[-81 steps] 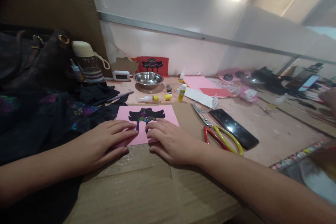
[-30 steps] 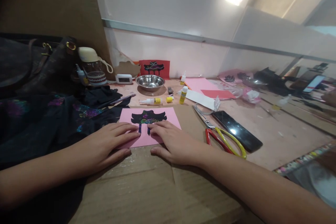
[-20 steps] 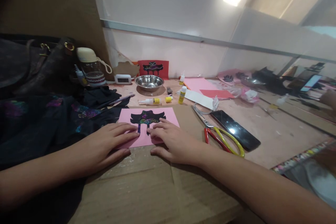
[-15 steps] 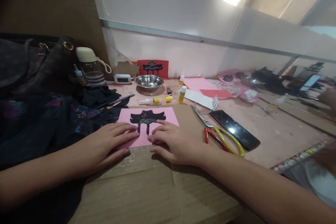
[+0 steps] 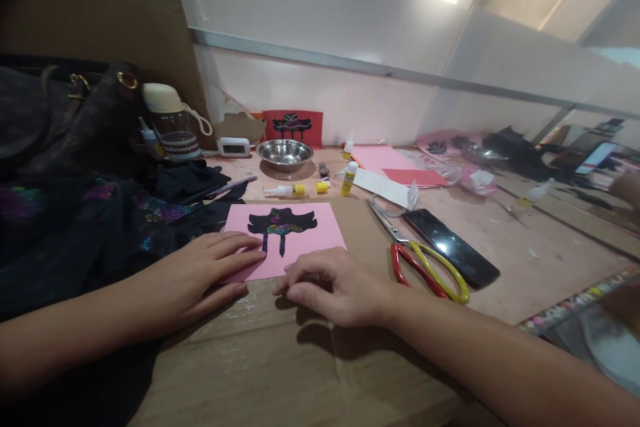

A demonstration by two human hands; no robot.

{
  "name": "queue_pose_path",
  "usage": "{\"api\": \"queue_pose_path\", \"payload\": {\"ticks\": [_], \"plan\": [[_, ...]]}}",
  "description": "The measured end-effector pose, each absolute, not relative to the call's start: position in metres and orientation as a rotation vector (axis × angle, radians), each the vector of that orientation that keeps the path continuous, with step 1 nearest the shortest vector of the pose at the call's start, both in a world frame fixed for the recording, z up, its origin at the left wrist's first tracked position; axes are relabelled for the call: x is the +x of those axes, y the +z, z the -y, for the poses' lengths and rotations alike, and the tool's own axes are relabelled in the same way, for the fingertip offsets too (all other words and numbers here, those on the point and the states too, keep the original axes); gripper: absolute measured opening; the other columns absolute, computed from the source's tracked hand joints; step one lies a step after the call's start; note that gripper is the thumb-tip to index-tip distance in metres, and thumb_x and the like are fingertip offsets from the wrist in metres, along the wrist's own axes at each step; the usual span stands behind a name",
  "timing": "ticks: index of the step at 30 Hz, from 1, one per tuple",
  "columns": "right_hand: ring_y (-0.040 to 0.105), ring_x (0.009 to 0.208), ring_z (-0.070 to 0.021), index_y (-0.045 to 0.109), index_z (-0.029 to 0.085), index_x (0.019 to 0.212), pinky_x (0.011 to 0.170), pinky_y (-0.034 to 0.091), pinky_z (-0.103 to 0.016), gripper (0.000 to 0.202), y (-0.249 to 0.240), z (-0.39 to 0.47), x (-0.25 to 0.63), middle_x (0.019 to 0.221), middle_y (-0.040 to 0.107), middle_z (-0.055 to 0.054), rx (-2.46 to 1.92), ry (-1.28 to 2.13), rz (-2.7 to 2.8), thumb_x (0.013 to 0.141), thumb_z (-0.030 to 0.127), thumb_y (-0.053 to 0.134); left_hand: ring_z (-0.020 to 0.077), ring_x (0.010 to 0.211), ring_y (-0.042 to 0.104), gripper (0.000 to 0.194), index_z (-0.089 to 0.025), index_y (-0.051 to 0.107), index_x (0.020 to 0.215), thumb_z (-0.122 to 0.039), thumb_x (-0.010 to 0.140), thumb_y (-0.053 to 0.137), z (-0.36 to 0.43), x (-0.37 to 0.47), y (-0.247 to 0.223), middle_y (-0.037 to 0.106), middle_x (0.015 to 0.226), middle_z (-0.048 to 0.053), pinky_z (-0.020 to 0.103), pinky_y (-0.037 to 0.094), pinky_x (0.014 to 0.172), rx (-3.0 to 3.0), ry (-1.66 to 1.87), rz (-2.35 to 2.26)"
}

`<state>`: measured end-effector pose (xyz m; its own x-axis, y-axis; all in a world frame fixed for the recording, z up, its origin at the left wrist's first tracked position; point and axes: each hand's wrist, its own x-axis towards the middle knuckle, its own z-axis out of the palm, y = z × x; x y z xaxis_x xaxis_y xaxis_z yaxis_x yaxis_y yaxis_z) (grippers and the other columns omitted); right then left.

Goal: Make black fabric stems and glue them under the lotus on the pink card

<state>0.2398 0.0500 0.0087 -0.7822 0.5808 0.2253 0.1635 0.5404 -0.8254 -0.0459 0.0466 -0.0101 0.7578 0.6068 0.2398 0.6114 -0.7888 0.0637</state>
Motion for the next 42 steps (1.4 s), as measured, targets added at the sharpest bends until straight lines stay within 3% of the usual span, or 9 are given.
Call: {"api": "queue_pose_path", "payload": {"ticks": [3,7,13,17,25,29,32,35,42], "plan": [[0.069,0.081,-0.017,0.062,0.019,0.07,0.121,0.036,-0.05,0.046,0.008,-0.052,0.237,0.071,0.068,-0.002,-0.644,1.315,2.288,0.1,0.054,0.057,0.0344,0.129,0.058,0.043,-0.018,0.061,0.14,-0.04,0.105,0.048,-0.046,-0.046,-0.01,0.063,0.142,0.016,0.054,0.05,0.107,-2.929,-0.388,1.023],[0.063,0.064,-0.0161,0.051,0.021,0.053,0.11,0.047,-0.048,0.065,0.009,-0.052,0.236,0.05,0.048,0.004,-0.678,1.811,2.199,0.091,0.073,0.059,0.0344,0.129,0.058,0.043,-0.018,0.061,0.139,-0.039,0.105,0.048,-0.046,-0.046,-0.01,0.064,0.141,0.016,0.054,0.05,0.107,-2.923,-0.391,1.031],[0.049,0.055,-0.0102,0.05,0.02,0.054,0.122,0.031,-0.046,0.062,0.01,-0.056,0.242,0.054,0.042,0.008,-0.577,1.711,2.283,0.09,0.069,0.064,0.0345,0.128,0.059,0.043,-0.017,0.062,0.139,-0.04,0.104,0.049,-0.046,-0.047,-0.011,0.064,0.142,0.016,0.054,0.05,0.107,-2.926,-0.405,1.013],[0.046,0.044,-0.0099,0.048,0.02,0.049,0.103,0.052,-0.046,0.068,0.008,-0.056,0.245,0.046,0.046,0.006,-0.25,2.32,2.124,0.086,0.075,0.063,0.0329,0.13,0.057,0.042,-0.02,0.061,0.14,-0.04,0.104,0.051,-0.047,-0.047,-0.012,0.063,0.143,0.014,0.052,0.048,0.11,-2.939,-0.424,1.046],[0.052,0.053,-0.0117,0.05,0.022,0.051,0.102,0.051,-0.032,0.076,0.04,-0.037,0.238,0.054,0.05,0.003,-0.46,2.35,2.408,0.07,0.096,0.053,0.0351,0.129,0.059,0.042,-0.018,0.063,0.138,-0.038,0.103,0.052,-0.045,-0.045,-0.007,0.064,0.142,0.016,0.054,0.05,0.108,-2.942,-0.409,1.06],[0.055,0.062,-0.0127,0.048,0.022,0.054,0.108,0.047,-0.039,0.071,0.04,-0.03,0.238,0.058,0.051,0.002,-0.608,1.988,2.289,0.083,0.086,0.053,0.0354,0.129,0.059,0.042,-0.017,0.063,0.138,-0.037,0.103,0.052,-0.043,-0.044,-0.005,0.064,0.142,0.017,0.055,0.05,0.108,-2.943,-0.404,1.06],[0.059,0.064,-0.0142,0.053,0.019,0.059,0.078,0.056,-0.03,0.069,0.033,-0.03,0.24,0.06,0.053,0.0,-0.649,2.045,2.32,0.083,0.084,0.057,0.0363,0.131,0.057,0.043,-0.017,0.062,0.139,-0.036,0.103,0.053,-0.041,-0.043,-0.005,0.062,0.144,0.018,0.057,0.05,0.109,-2.953,-0.38,1.085],[0.053,0.053,-0.0117,0.059,0.017,0.069,0.049,0.043,-0.021,0.061,0.03,-0.032,0.242,0.061,0.056,0.0,-0.913,1.846,2.216,0.087,0.076,0.06,0.0378,0.134,0.056,0.046,-0.017,0.059,0.142,-0.038,0.102,0.054,-0.036,-0.041,-0.005,0.059,0.148,0.019,0.058,0.049,0.109,-2.967,-0.359,1.093],[0.062,0.069,-0.0154,0.069,0.018,0.087,0.063,0.05,-0.025,0.025,0.032,-0.046,0.242,0.076,0.068,-0.003,-1.052,0.956,2.284,0.098,0.033,0.051,0.0349,0.133,0.058,0.05,-0.012,0.058,0.142,-0.041,0.101,0.054,-0.031,-0.036,-0.007,0.061,0.146,0.019,0.052,0.049,0.111,-2.981,-0.426,1.047]]}}
